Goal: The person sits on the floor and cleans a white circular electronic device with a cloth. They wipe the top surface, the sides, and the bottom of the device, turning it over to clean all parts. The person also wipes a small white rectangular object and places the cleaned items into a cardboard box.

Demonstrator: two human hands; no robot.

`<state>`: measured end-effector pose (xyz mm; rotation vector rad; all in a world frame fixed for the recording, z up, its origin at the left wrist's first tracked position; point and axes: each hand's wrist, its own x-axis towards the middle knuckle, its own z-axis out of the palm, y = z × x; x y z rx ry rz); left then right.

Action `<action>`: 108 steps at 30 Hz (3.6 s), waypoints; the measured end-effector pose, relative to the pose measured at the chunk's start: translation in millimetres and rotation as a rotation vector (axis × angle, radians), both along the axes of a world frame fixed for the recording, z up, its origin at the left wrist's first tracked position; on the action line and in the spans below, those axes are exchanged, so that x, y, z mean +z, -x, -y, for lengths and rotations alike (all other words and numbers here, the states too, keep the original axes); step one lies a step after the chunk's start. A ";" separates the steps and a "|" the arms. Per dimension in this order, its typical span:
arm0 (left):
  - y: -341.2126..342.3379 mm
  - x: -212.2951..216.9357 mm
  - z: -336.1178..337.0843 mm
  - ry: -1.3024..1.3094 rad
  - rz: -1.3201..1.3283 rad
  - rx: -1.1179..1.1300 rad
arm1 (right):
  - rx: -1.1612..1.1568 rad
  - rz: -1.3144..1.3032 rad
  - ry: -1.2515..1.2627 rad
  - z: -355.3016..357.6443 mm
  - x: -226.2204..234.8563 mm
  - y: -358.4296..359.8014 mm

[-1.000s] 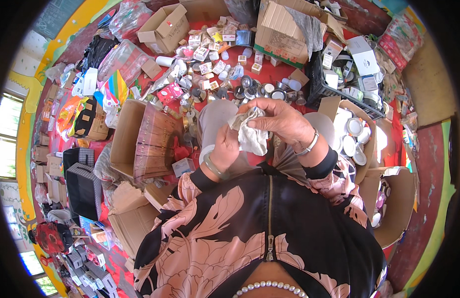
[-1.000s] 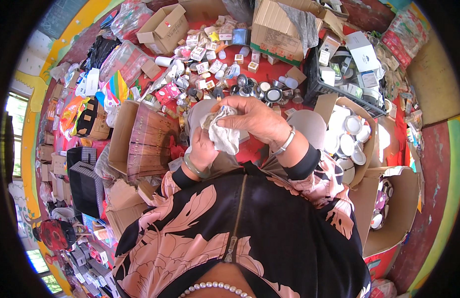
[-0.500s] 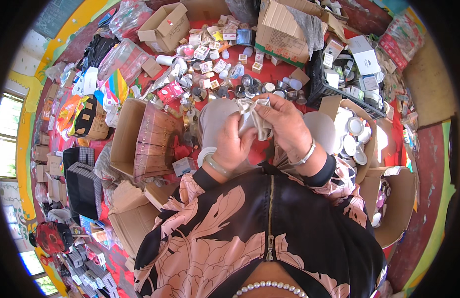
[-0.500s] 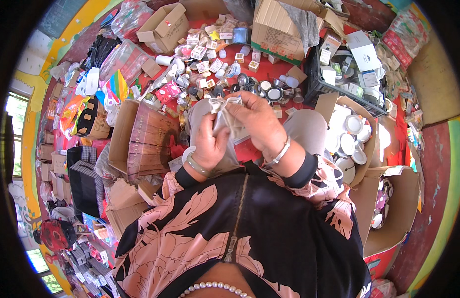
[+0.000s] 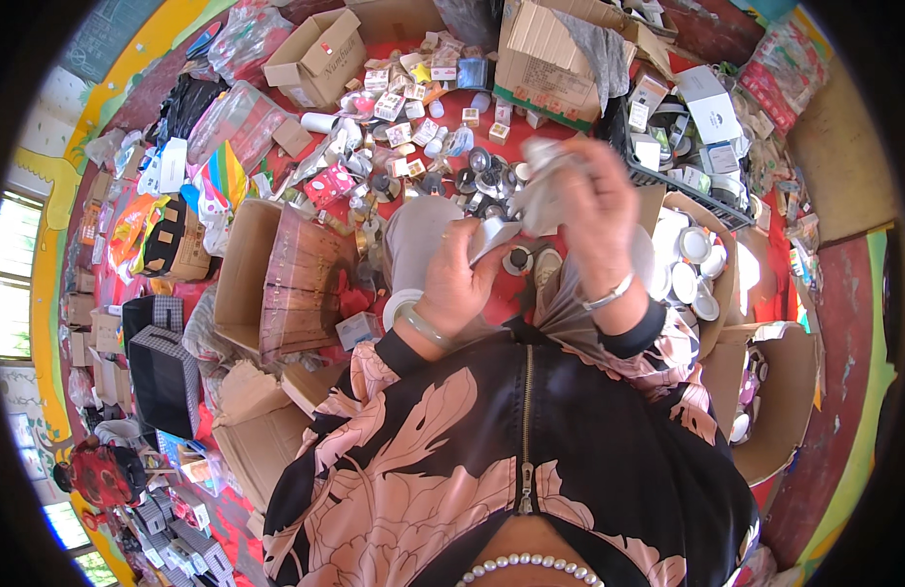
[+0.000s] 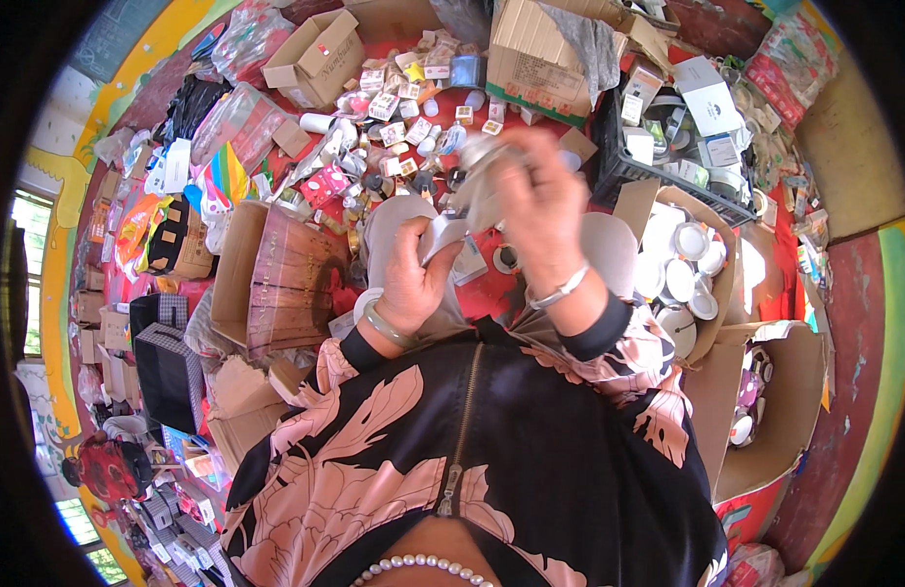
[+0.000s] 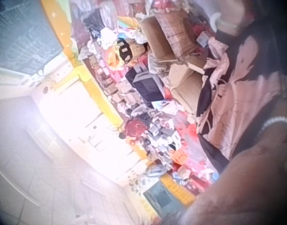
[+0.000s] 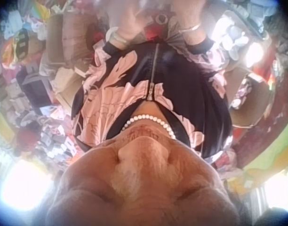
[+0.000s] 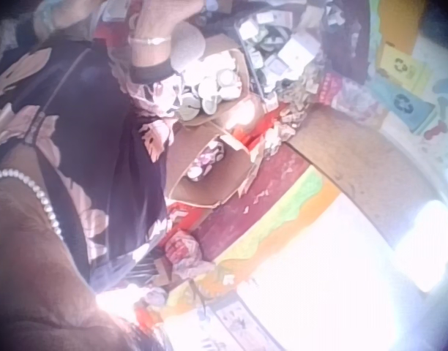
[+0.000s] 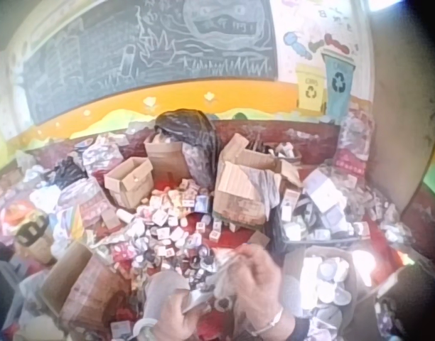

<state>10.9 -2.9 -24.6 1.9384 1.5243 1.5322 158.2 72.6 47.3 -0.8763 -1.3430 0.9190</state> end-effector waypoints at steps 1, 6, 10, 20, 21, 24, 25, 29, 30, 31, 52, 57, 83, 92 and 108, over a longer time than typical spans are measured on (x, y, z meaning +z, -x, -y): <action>0.7 0.0 1.8 0.017 0.050 0.008 | 0.038 -0.287 -0.023 -4.3 10.0 -9.9; 2.9 7.6 3.4 0.042 0.268 -0.040 | 0.062 -0.214 0.147 -14.0 25.5 -47.2; -1.2 17.9 2.7 -0.011 0.185 -0.042 | 0.071 -0.049 0.125 -1.3 -11.9 -30.7; 10.6 38.8 -4.1 0.298 0.603 -0.277 | 0.201 0.273 -0.246 23.6 -9.3 26.0; 10.2 38.9 -8.8 0.336 0.818 -0.343 | 0.169 0.300 -0.346 20.7 -9.4 29.5; 9.2 47.1 -19.1 0.344 1.176 -0.470 | 0.087 0.441 -0.442 -1.9 -6.3 33.4; 9.7 47.6 -21.7 0.335 1.225 -0.467 | 0.002 0.466 -0.546 -10.5 -5.8 36.7; 10.2 45.5 -26.4 0.368 1.462 -0.484 | 0.099 0.338 -0.370 -13.7 -14.7 46.7; 11.1 42.6 -26.6 0.376 1.522 -0.489 | 0.112 0.370 -0.421 -13.5 -22.1 47.4; 14.4 36.5 -28.0 0.382 1.544 -0.463 | 0.125 0.401 -0.472 -12.0 -29.0 46.8; 76.0 -23.9 -37.1 0.587 1.801 -0.048 | 0.385 0.259 0.091 -25.8 -67.4 39.0; 75.4 -24.6 -37.4 0.631 1.738 -0.271 | 0.493 0.437 -0.358 -8.8 -54.1 63.1; 7.7 3.1 -55.3 0.651 1.562 -0.376 | 0.289 0.226 -0.133 -29.5 -58.8 17.6; 2.3 6.6 -69.4 0.680 1.655 -0.347 | 0.462 0.757 -0.516 5.8 -81.0 -9.2; -19.6 10.9 -63.5 0.685 1.583 -0.439 | 0.191 0.580 -0.607 -4.8 -72.7 -14.2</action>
